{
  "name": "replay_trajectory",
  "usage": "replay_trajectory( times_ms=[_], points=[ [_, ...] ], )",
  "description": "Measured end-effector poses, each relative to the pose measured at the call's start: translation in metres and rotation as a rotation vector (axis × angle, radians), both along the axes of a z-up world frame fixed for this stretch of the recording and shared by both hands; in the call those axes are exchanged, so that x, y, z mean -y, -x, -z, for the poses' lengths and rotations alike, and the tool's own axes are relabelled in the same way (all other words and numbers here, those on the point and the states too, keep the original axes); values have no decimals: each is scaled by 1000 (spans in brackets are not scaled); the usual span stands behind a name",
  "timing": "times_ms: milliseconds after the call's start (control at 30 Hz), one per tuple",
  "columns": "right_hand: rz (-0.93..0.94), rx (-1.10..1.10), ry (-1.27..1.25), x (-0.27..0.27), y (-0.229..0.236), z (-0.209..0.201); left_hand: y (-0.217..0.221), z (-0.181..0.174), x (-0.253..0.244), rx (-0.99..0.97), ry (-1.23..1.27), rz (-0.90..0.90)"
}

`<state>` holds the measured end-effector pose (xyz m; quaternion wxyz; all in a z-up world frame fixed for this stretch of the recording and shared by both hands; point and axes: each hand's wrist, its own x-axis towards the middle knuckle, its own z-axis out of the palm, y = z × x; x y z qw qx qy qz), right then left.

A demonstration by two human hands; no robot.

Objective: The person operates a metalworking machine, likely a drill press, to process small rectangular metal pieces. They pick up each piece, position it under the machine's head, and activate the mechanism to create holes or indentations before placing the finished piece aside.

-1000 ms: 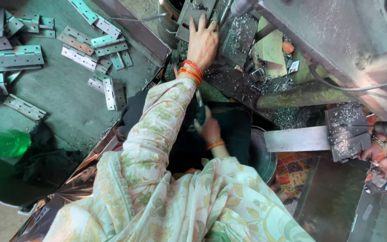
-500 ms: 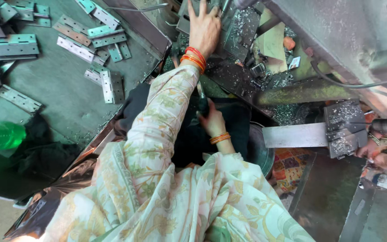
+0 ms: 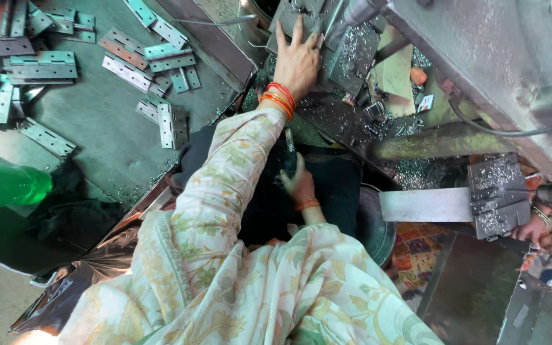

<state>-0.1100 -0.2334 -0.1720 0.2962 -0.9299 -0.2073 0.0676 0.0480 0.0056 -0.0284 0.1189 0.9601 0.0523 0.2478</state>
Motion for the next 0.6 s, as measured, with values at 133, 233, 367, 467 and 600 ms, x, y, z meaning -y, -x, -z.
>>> replay_trajectory(
  times_ms=[133,233,367,467,600],
  points=[
    [57,-139,159,11,-3,-33,-7,5,2,-11,-1,0],
    [57,-78,159,7,-2,-32,-20,2,7,-58,16,-1],
    [56,-6,-97,-6,5,-6,-28,0,-2,-120,25,-47],
    [52,-12,-4,5,16,1,-26,5,10,-42,111,30],
    [40,-51,108,-2,-5,-23,-27,-1,-3,-59,64,-5]
  ],
)
